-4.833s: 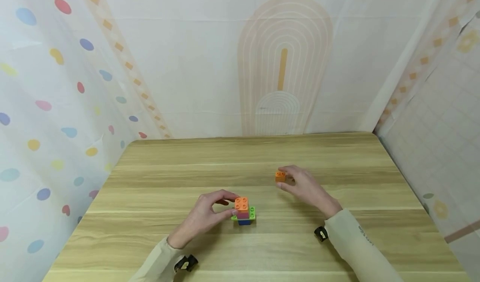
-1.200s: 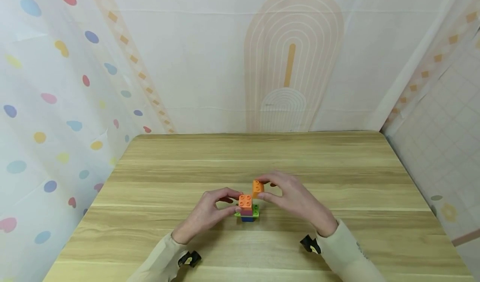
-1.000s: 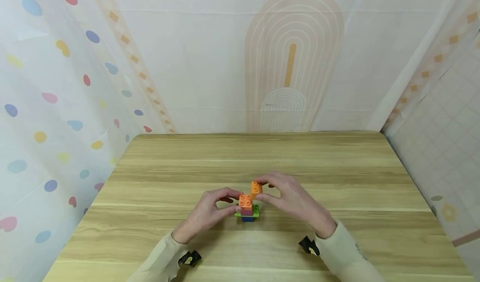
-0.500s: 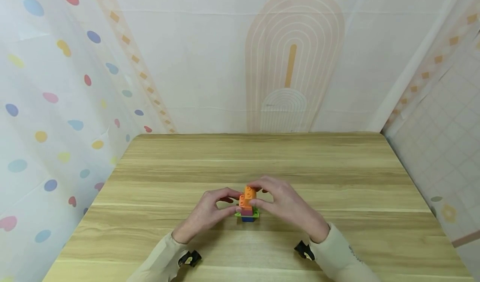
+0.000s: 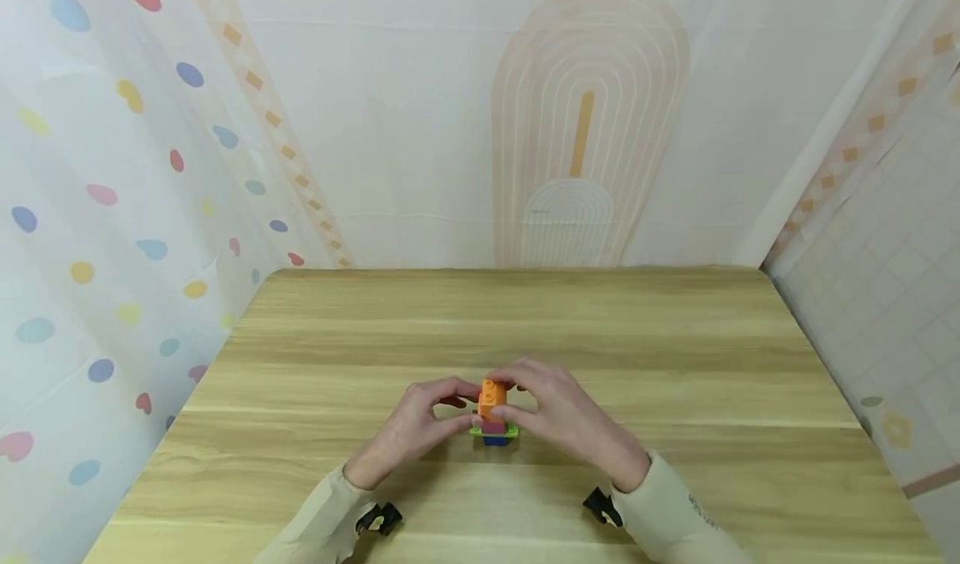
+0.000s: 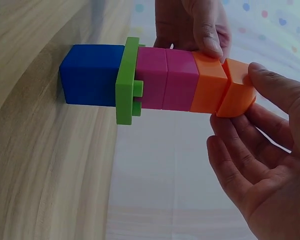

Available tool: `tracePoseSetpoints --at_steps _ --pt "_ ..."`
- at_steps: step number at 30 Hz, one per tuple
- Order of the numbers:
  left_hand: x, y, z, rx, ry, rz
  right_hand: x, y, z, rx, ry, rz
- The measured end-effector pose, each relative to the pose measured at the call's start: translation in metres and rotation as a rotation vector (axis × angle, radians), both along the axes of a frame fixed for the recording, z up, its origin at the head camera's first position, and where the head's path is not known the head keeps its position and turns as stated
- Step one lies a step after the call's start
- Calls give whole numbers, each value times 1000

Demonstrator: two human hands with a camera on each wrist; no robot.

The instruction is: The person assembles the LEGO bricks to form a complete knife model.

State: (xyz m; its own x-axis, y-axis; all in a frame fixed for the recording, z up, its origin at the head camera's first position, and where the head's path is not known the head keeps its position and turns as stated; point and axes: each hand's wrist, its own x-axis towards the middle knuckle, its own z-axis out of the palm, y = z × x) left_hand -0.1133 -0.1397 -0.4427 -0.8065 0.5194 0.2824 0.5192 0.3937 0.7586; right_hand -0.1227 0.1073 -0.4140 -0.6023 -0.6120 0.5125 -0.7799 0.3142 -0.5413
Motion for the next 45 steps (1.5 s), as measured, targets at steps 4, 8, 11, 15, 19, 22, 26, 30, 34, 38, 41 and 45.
tracePoseSetpoints --at_steps 4,8,11,15,19,22,26,30,34,38,41,45 --pt "2 1 -1 -2 24 -4 3 -1 -4 -5 15 -3" --pt "1 3 -1 2 55 1 4 0 -3 0 20 -12" --pt "1 3 -1 -4 59 11 3 0 -2 4 35 -4" --pt "1 3 -1 2 46 7 2 1 -1 10 53 8" --pt "1 2 -1 1 42 -2 2 1 1 21 74 14" --pt "1 3 0 -10 49 -10 1 2 3 41 87 17" --pt "1 4 1 -12 62 -44 2 3 3 65 91 20" --pt "5 5 0 -17 72 -65 5 6 -1 60 100 38" --pt "9 4 -1 -27 93 -63 6 6 -7 40 135 68" --pt "10 5 0 -34 115 -55 4 7 -12 22 169 82" --pt "7 3 2 -38 125 -36 0 5 -14 19 171 87" --pt "2 0 5 -60 127 -11 -7 1 -15 28 178 70"
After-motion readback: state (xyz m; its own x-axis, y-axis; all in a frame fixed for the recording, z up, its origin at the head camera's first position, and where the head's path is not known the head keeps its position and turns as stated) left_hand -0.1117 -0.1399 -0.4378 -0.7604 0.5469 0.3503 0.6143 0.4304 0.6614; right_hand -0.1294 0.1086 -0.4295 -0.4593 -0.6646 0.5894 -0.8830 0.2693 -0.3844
